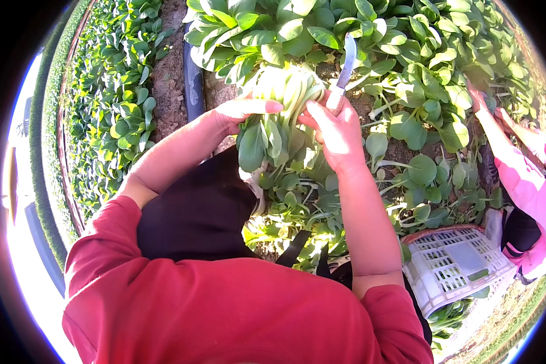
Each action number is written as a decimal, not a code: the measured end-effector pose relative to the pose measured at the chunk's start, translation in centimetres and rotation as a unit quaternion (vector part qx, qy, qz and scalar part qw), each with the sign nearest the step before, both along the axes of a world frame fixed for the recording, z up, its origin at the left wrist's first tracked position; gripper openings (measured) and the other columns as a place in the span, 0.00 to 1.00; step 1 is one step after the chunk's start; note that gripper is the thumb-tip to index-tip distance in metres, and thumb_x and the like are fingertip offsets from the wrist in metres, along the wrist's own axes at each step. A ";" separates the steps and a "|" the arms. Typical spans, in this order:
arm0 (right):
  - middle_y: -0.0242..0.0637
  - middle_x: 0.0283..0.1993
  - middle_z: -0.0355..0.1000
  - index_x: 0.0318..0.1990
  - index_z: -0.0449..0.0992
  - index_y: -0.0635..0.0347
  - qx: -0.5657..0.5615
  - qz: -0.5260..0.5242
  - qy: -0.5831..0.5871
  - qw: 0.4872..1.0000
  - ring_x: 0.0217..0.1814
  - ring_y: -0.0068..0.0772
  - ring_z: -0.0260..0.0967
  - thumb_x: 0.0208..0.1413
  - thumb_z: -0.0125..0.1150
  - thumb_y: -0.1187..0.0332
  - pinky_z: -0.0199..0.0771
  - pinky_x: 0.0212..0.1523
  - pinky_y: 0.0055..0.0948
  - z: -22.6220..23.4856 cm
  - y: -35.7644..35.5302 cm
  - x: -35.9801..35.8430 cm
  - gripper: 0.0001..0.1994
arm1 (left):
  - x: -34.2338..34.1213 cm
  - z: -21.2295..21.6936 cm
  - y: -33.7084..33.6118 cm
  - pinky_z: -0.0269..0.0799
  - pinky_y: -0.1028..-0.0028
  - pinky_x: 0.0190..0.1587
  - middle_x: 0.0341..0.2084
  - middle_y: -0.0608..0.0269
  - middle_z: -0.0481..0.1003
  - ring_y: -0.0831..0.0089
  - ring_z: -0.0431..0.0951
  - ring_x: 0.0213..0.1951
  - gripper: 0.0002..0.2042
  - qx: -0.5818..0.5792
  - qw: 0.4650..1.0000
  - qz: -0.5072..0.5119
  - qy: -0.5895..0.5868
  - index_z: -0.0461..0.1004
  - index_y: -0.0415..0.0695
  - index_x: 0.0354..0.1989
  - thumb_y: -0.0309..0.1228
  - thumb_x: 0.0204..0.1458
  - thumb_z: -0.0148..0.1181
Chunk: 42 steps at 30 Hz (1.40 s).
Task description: The person harvests leafy green vegetables in a field using a small knife to cut stems near the base. They place the harvested bunches into a white plastic basket beside them. Another person in pink is visible nearby, also harvesting.
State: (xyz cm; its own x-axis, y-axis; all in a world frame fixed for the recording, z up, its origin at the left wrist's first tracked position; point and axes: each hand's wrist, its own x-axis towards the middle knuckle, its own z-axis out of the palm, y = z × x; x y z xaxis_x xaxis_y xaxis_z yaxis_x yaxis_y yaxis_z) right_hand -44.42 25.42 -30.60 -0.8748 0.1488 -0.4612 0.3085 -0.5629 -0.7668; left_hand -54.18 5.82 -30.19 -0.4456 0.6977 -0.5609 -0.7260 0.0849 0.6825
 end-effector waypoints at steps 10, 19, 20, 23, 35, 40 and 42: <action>0.55 0.38 0.74 0.42 0.69 0.65 0.428 0.197 -0.081 0.878 0.43 0.60 0.72 0.54 0.57 0.61 0.69 0.45 0.47 -9.6 2.8 -3.7 0.16 | -6.4 0.2 2.4 0.77 0.64 0.39 0.47 0.57 0.72 0.59 0.80 0.40 0.24 -0.430 0.468 -0.438 0.636 0.74 0.46 0.45 0.31 0.35 0.70; 0.52 0.41 0.75 0.42 0.73 0.63 0.574 0.289 0.023 0.766 0.47 0.56 0.72 0.60 0.51 0.67 0.71 0.45 0.46 -12.5 0.2 -11.9 0.10 | -10.7 -2.4 1.1 0.78 0.66 0.36 0.41 0.63 0.76 0.66 0.81 0.40 0.20 -0.542 0.390 -0.462 0.583 0.76 0.50 0.45 0.29 0.38 0.68; 0.51 0.41 0.76 0.42 0.73 0.63 0.603 0.314 -0.001 0.733 0.48 0.55 0.72 0.60 0.52 0.63 0.72 0.47 0.46 -12.0 -0.1 -12.4 0.12 | -11.0 -2.2 0.7 0.78 0.66 0.36 0.39 0.64 0.77 0.66 0.81 0.40 0.20 -0.542 0.399 -0.476 0.566 0.77 0.51 0.44 0.29 0.38 0.68; 0.52 0.42 0.75 0.43 0.74 0.63 0.605 0.362 -0.028 0.709 0.47 0.55 0.72 0.60 0.53 0.61 0.72 0.47 0.47 -9.4 -0.1 -12.1 0.14 | -11.2 -1.6 -0.3 0.77 0.66 0.36 0.35 0.65 0.78 0.64 0.81 0.39 0.19 -0.527 0.420 -0.477 0.564 0.77 0.51 0.43 0.27 0.38 0.67; 0.53 0.37 0.75 0.38 0.73 0.63 0.683 0.263 0.043 0.680 0.40 0.58 0.74 0.59 0.53 0.62 0.74 0.40 0.48 -10.3 -0.1 -14.4 0.12 | -5.6 -2.0 -0.1 0.77 0.65 0.33 0.53 0.59 0.69 0.64 0.81 0.36 0.18 -0.436 0.457 -0.473 0.614 0.76 0.44 0.40 0.27 0.36 0.67; 0.53 0.42 0.76 0.43 0.77 0.62 0.650 0.207 0.023 0.731 0.46 0.55 0.74 0.62 0.48 0.57 0.73 0.47 0.46 -11.5 3.0 -18.3 0.17 | -8.5 -1.2 1.0 0.78 0.67 0.33 0.58 0.58 0.65 0.65 0.82 0.37 0.18 -0.467 0.413 -0.452 0.638 0.77 0.44 0.41 0.27 0.37 0.68; 0.52 0.42 0.76 0.42 0.78 0.61 0.651 0.227 -0.072 0.721 0.48 0.57 0.73 0.63 0.47 0.54 0.71 0.50 0.47 -13.4 3.3 -18.4 0.19 | -8.6 -0.8 1.3 0.78 0.67 0.34 0.60 0.58 0.64 0.65 0.82 0.36 0.20 -0.454 0.401 -0.450 0.656 0.76 0.45 0.42 0.28 0.36 0.69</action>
State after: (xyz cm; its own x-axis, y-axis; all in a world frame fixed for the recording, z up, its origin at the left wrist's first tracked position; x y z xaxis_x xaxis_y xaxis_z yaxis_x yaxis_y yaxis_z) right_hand -62.84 28.67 -43.97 -0.9268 0.2510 -0.2795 0.3631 0.7889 -0.4958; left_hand -62.77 7.11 -31.00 -0.5695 0.6815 -0.4596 0.8114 0.5555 -0.1816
